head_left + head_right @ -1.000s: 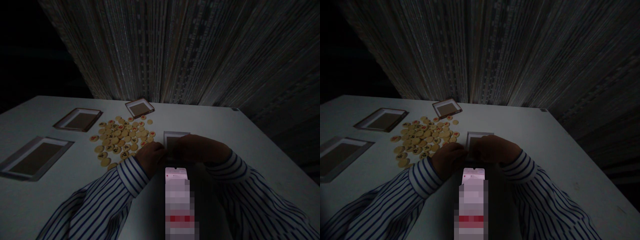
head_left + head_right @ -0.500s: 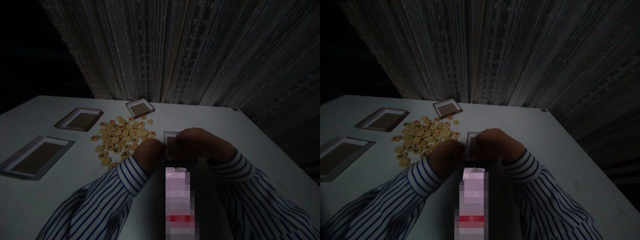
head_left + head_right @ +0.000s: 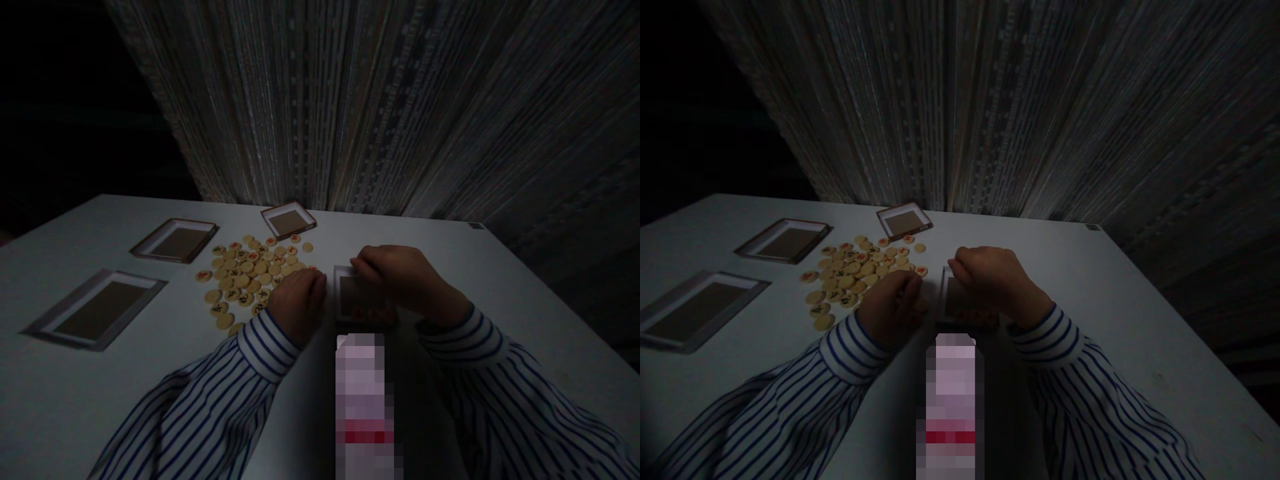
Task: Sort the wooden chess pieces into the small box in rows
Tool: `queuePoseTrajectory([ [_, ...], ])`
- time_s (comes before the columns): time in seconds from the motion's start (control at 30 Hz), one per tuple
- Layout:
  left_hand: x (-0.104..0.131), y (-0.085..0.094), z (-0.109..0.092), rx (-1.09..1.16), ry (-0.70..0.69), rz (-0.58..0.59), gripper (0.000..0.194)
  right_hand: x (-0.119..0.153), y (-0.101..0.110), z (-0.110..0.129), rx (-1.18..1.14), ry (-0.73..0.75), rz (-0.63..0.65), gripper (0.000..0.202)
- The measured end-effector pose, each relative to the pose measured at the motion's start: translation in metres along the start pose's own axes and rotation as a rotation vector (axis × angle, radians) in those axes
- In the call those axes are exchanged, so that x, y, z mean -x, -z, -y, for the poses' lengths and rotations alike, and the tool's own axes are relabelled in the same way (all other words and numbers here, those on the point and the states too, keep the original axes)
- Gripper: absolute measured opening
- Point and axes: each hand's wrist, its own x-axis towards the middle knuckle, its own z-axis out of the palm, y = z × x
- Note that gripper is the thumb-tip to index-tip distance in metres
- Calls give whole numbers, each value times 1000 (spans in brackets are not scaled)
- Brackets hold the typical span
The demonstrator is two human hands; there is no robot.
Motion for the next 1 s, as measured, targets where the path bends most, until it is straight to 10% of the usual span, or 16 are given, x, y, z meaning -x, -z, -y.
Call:
queuePoseTrajectory([
  [0.57,-5,5,2,198,94,-69,16,13,9,8,-199,79,-321,22],
  [1.0,2,52,-4,466,182,-56,17,16,22,29,-210,99,-302,19],
])
